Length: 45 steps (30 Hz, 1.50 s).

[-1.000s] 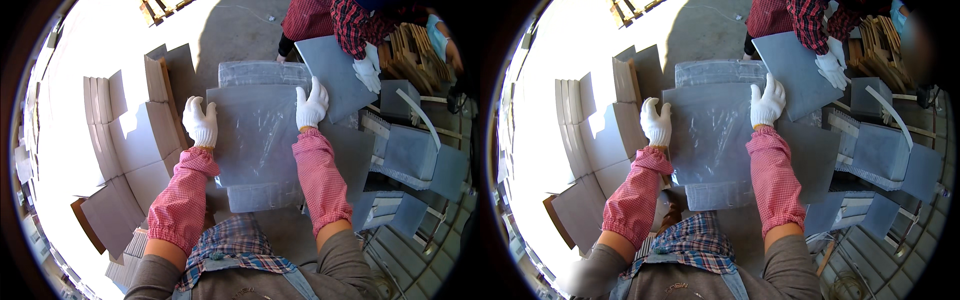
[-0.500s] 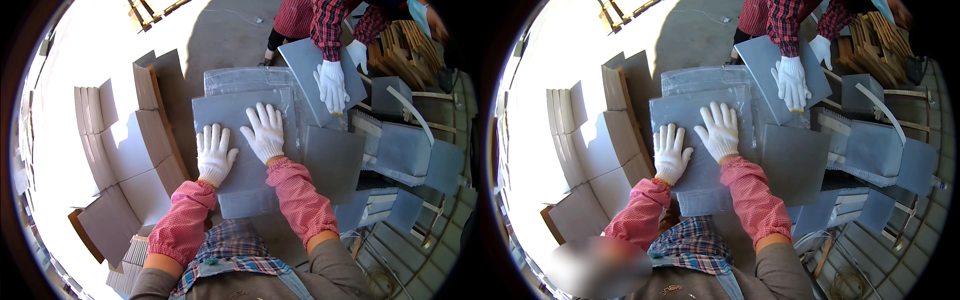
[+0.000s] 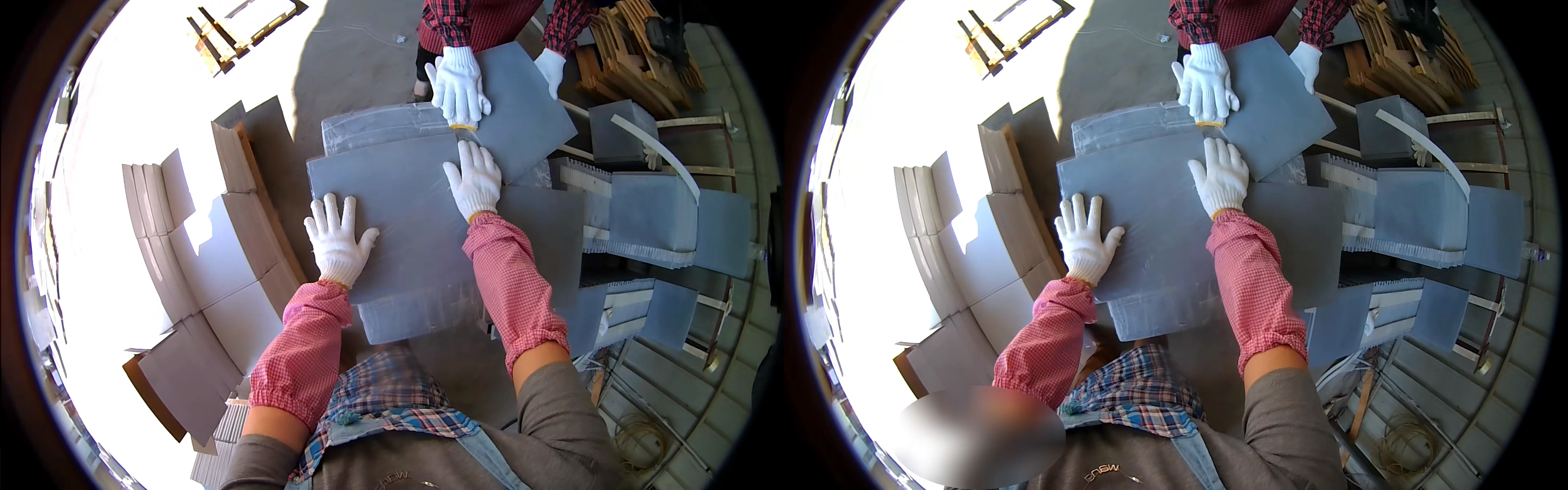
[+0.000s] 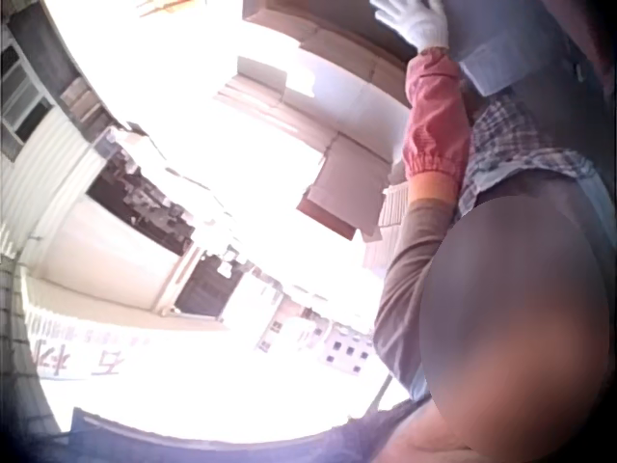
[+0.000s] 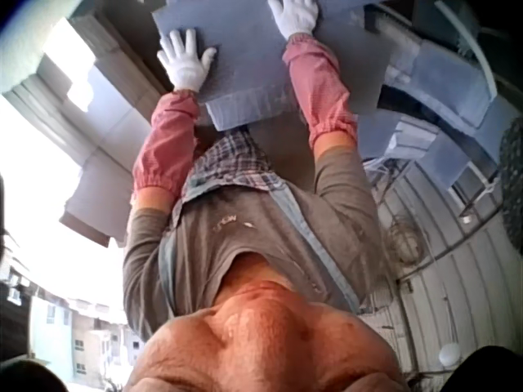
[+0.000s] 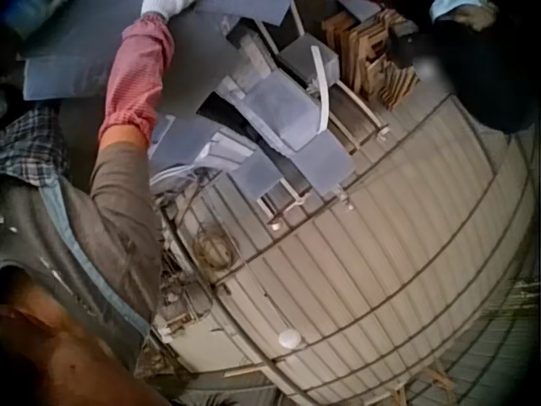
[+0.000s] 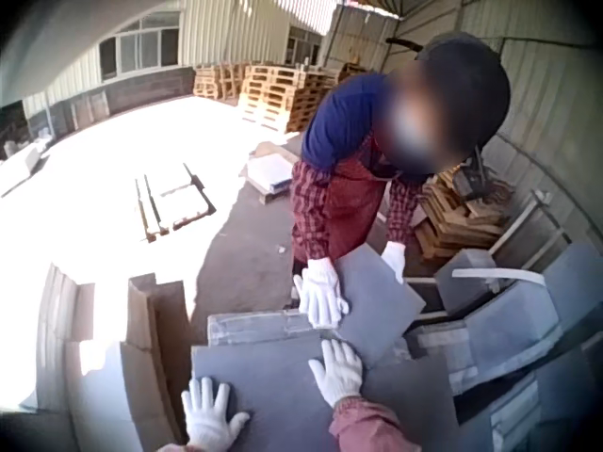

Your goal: The person places gray rectangular panels into a cardboard box, inserts plastic sheeting between layers, and stacks the panels. A coworker assists by handing over panels and applying tape to the box.

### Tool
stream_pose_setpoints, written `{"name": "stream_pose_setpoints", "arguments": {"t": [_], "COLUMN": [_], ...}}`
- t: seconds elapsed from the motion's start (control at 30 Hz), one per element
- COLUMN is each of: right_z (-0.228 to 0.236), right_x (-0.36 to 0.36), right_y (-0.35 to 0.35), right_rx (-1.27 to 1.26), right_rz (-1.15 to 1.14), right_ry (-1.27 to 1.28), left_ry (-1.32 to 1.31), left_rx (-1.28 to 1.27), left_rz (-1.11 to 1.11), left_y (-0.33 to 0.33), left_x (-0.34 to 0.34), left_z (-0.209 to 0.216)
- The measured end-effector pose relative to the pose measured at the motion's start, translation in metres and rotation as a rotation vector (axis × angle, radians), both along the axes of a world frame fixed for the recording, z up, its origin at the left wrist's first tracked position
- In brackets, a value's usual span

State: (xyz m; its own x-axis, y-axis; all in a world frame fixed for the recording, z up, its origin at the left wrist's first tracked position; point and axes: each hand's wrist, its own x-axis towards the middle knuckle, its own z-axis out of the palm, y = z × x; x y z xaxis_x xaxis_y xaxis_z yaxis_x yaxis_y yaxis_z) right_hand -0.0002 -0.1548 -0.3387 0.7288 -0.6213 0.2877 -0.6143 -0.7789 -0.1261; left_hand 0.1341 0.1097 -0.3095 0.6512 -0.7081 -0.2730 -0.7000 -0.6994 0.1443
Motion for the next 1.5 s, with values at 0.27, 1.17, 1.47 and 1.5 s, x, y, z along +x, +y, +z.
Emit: {"name": "stream_pose_setpoints", "arguments": {"t": [0.27, 1.17, 1.47, 1.5], "right_z": [0.038, 0.061, 0.028, 0.021], "right_x": [-0.139, -0.265, -0.185, -0.176], "right_y": [0.077, 0.266, 0.290, 0.293], "right_rx": [0.004, 0.564, 0.975, 0.944], "right_rz": [-0.319, -0.362, 0.091, 0.119], "right_ry": [-0.116, -0.195, -0.044, 0.005], "left_ry": [0.097, -0.010, -0.200, -0.279], "left_rx": [-0.102, -0.254, -0.368, -0.390], "left_rz": [0.025, 0.645, 1.109, 1.164], "left_y": [0.088, 0.356, 0.428, 0.452], "left_x": [-0.027, -0.112, -0.086, -0.086], "left_z": [0.035, 0.019, 0.078, 0.083]}}
